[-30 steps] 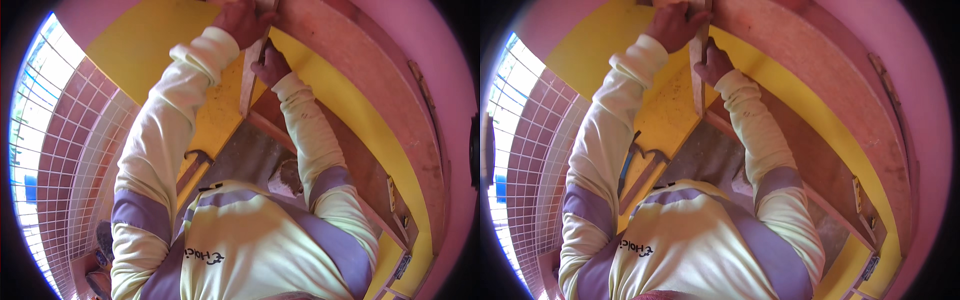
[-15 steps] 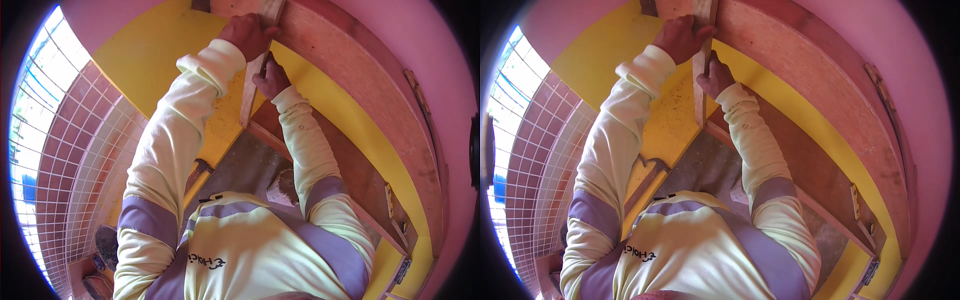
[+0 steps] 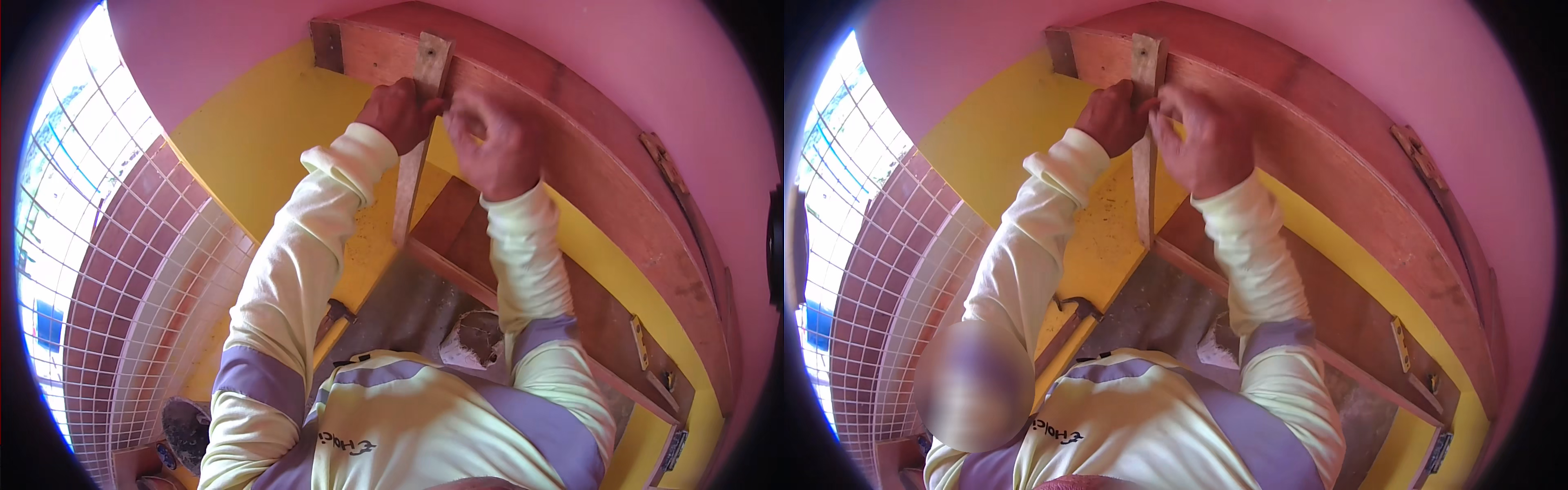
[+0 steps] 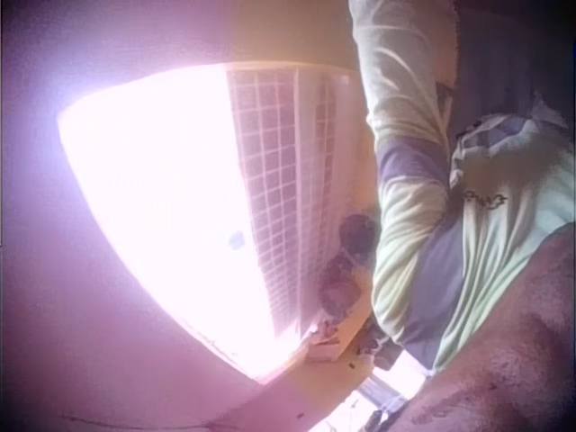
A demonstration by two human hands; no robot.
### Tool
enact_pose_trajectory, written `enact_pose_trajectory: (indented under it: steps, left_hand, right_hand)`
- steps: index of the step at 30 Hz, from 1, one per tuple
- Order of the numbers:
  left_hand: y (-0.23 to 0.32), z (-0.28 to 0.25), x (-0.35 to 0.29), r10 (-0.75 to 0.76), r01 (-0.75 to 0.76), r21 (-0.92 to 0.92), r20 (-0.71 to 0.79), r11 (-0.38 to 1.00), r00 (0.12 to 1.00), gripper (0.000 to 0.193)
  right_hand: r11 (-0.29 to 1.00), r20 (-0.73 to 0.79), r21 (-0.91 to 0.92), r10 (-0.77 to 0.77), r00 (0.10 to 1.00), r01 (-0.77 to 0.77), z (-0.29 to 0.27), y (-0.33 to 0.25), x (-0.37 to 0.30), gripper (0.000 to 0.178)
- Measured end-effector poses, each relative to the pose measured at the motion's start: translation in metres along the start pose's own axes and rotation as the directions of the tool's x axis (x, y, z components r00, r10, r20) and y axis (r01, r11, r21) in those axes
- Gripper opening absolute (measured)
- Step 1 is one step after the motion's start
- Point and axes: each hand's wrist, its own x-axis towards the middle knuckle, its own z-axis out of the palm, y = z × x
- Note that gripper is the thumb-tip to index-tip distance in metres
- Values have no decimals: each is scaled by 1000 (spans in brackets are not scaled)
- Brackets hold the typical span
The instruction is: The person measures and aligns wooden boards against a wall and shelf structure, using a level and a hammer to secure a vertical support beam by driving nails into it.
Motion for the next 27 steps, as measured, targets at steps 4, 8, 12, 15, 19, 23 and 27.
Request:
enact_pose_trajectory:
  steps: [4,8,12,15,19,23,27]
  left_hand:
    - [-11,10,5,42,-44,-32,-50,999,998,34]
    - [17,-16,-2,62,-60,-105,20,993,998,36]
    - [-6,-3,-25,-57,59,-33,68,998,996,43]
    - [-43,12,-79,-131,131,-7,64,991,989,45]
    - [-98,28,-202,-230,222,63,178,973,957,42]
    - [-109,31,-323,-363,371,53,373,927,854,31]
    - [-104,32,-332,-392,408,62,439,911,808,29]
  right_hand:
    - [952,-85,-256,-197,977,170,1,2,67,37]
    - [879,186,-476,117,975,-14,26,31,87,74]
    - [917,213,-389,-5,977,89,38,62,85,72]
    - [900,169,-408,-90,982,152,42,68,89,73]
    - [921,196,-379,-15,980,90,36,44,92,72]
    - [903,236,-429,112,965,0,25,19,92,69]
    - [987,267,-159,77,961,-35,31,31,88,61]
